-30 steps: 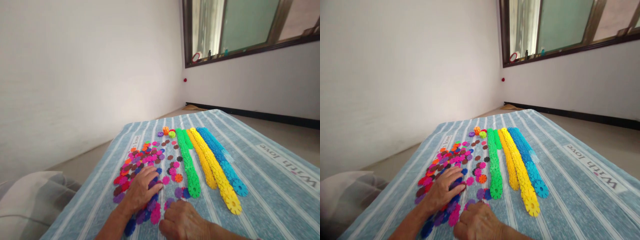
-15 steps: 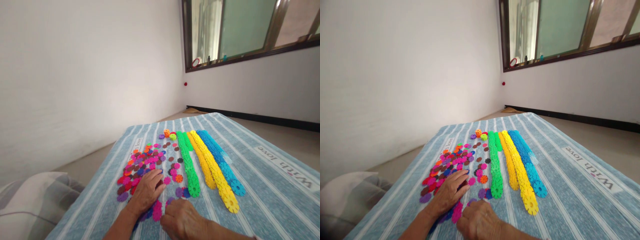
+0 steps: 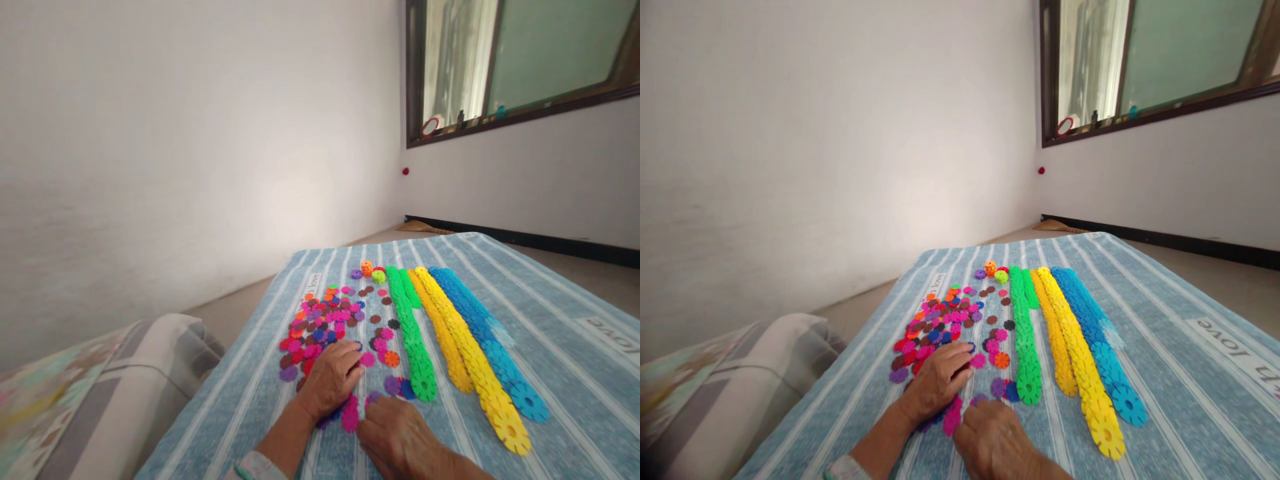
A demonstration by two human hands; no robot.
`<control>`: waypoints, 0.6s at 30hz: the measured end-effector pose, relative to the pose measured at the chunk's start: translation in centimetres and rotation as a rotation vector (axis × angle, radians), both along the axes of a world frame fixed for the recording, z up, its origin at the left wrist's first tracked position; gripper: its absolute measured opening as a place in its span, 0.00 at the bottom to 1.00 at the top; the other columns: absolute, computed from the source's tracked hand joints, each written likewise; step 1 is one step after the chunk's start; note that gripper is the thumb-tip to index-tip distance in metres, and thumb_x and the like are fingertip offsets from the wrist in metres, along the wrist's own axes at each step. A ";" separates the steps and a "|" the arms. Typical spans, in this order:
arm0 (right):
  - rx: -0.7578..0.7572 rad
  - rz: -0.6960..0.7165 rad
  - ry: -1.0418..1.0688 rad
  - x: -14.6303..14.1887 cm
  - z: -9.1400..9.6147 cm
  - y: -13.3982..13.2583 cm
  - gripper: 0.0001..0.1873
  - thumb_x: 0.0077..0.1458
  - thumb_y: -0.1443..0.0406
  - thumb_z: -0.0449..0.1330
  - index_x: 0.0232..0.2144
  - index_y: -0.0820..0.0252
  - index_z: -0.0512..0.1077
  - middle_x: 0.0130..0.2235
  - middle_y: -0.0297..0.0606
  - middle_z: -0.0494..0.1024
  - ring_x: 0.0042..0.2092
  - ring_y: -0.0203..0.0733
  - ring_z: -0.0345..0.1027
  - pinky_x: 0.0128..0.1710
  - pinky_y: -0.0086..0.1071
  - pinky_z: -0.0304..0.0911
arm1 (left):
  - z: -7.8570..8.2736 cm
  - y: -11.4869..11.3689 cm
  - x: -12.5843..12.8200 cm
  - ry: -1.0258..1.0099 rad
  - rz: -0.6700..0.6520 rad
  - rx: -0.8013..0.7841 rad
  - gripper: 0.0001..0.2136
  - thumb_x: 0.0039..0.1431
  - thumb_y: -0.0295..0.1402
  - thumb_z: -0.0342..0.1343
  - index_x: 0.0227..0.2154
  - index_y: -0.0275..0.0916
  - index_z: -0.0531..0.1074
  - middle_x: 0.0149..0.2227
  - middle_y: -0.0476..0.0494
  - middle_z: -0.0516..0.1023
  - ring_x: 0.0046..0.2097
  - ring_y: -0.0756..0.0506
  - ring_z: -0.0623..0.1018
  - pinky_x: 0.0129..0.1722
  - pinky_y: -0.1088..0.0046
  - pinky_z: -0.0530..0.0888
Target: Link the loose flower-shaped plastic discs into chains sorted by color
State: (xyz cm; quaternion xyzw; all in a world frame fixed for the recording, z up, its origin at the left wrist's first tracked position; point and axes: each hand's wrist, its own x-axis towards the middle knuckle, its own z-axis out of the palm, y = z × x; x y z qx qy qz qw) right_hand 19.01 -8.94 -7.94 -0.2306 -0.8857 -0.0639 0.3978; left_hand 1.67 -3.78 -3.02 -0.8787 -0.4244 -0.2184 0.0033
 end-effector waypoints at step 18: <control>0.146 -0.041 0.042 -0.5 -1.2 0.9 0.12 0.55 0.73 0.56 0.23 0.56 0.59 0.19 0.28 0.64 0.20 0.34 0.58 0.19 0.34 0.40 | 2.4 9.2 0.5 0.174 0.301 -0.192 0.21 0.59 0.40 0.54 0.53 0.37 0.70 0.60 0.31 0.68 0.61 0.31 0.66 0.57 0.44 0.66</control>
